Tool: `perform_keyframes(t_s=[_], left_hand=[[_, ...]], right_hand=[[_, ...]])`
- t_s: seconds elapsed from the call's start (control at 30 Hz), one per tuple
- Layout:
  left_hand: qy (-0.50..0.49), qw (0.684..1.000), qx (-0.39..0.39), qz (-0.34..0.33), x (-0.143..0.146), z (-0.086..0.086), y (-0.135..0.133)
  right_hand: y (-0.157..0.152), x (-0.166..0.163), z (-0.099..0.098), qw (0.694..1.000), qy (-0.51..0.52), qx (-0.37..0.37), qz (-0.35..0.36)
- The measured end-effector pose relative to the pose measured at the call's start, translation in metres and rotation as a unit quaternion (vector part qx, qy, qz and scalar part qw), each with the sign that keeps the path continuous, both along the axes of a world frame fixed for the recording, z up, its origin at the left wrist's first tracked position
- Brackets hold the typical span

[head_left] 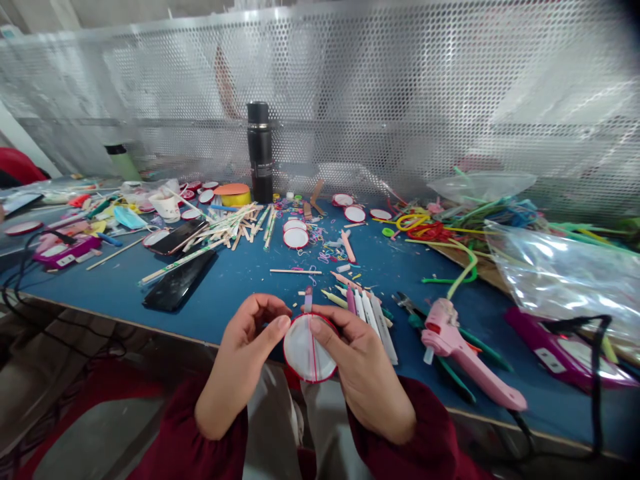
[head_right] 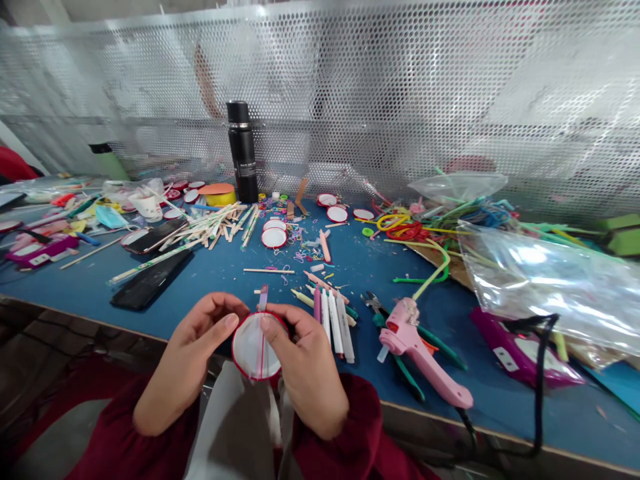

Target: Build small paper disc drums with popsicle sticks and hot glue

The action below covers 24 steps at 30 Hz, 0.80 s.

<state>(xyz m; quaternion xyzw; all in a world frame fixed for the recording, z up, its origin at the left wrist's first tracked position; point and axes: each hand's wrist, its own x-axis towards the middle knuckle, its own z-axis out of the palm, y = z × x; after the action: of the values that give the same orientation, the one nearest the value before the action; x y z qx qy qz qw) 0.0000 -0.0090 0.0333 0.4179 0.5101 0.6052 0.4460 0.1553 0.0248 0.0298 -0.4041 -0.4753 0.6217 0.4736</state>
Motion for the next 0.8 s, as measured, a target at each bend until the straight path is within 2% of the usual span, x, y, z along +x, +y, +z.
perform_keyframes(t_s=[0.27,0.8], left_hand=[[-0.01,0.998,-0.022,-0.056,0.009,0.006,-0.008],[0.059,0.997,-0.028,-0.033,0.011,0.01,-0.003]], right_hand=[[0.002,-0.002,0.001,1.0,-0.008,0.016,-0.01],[0.005,-0.003,-0.004,0.999,0.016,0.026,-0.009]])
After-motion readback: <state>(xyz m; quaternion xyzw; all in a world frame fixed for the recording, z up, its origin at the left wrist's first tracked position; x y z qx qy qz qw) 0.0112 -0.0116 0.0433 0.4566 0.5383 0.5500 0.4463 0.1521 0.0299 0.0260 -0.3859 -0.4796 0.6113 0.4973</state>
